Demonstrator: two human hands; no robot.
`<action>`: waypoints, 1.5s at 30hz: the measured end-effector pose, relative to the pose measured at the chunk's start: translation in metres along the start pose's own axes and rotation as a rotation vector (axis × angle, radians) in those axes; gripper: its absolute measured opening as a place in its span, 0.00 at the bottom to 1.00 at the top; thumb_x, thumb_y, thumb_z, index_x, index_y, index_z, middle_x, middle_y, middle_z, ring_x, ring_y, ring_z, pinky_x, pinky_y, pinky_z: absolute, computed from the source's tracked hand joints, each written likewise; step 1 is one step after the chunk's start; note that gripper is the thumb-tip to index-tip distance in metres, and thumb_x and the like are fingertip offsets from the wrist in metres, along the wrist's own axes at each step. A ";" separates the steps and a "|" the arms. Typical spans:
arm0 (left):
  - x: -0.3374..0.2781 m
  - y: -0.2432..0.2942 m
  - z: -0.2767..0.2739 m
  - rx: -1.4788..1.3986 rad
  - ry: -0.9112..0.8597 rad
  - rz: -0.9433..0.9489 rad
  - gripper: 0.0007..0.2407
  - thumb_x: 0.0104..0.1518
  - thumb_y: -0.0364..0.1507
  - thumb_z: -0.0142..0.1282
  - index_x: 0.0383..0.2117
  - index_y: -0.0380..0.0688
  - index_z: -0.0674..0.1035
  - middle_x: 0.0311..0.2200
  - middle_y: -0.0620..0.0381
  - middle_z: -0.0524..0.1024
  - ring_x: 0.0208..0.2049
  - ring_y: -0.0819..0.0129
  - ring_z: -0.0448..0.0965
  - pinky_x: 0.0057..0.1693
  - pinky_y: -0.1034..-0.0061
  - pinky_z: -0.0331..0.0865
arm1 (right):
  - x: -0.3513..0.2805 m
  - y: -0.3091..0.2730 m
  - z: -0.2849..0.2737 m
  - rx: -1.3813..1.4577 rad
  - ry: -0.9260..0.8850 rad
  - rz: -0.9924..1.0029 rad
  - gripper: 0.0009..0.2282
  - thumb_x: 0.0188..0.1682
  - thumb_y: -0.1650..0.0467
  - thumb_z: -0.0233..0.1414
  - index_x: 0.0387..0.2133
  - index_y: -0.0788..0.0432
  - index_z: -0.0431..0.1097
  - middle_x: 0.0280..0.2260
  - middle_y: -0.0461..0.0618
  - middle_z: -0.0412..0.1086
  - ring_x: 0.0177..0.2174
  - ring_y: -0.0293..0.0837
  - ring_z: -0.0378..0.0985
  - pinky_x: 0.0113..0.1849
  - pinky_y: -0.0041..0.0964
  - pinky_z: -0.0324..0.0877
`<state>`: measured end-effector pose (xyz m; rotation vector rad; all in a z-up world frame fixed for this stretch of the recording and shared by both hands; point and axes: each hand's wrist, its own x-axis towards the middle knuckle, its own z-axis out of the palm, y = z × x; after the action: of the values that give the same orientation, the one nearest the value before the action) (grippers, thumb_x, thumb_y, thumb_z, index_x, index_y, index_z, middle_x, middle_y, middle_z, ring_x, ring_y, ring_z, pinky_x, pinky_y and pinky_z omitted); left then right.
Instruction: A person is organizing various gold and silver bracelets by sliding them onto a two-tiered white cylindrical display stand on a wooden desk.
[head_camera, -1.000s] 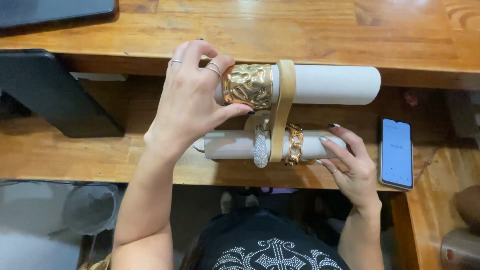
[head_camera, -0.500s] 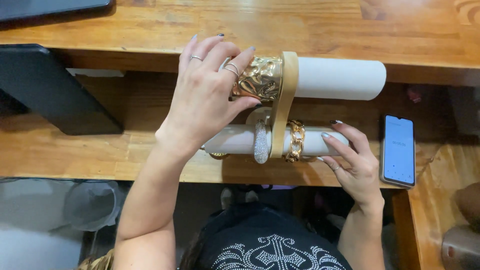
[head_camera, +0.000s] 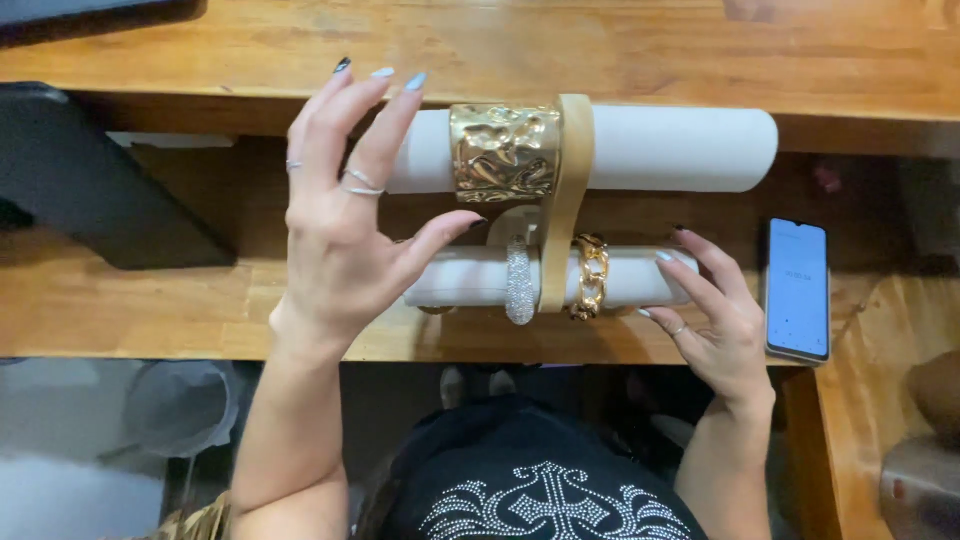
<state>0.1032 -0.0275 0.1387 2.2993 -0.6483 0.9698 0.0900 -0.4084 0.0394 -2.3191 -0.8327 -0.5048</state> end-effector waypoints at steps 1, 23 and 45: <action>-0.005 0.002 -0.002 0.012 -0.001 -0.004 0.30 0.65 0.43 0.67 0.65 0.36 0.69 0.63 0.41 0.65 0.68 0.36 0.63 0.76 0.43 0.60 | -0.002 0.000 0.001 0.011 -0.001 -0.007 0.21 0.51 0.69 0.59 0.58 0.63 0.67 0.61 0.70 0.62 0.60 0.63 0.68 0.60 0.54 0.69; -0.146 -0.008 0.038 -0.005 0.267 -0.328 0.01 0.55 0.18 0.59 0.30 0.36 0.79 0.33 0.47 0.74 0.37 0.55 0.74 0.46 0.65 0.70 | -0.009 0.007 0.001 0.110 0.049 0.003 0.28 0.52 0.61 0.53 0.62 0.64 0.59 0.62 0.74 0.61 0.63 0.66 0.66 0.62 0.57 0.66; -0.150 0.003 0.054 -0.152 0.262 -0.443 0.26 0.60 0.41 0.54 0.60 0.35 0.67 0.52 0.43 0.67 0.55 0.51 0.72 0.59 0.63 0.70 | -0.021 0.031 0.029 -0.087 -0.145 0.324 0.30 0.38 0.75 0.65 0.57 0.72 0.66 0.62 0.63 0.63 0.63 0.73 0.55 0.62 0.71 0.48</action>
<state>0.0344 -0.0330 -0.0053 2.0123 -0.0910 0.9429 0.0990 -0.4176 -0.0058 -2.5303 -0.4908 -0.2385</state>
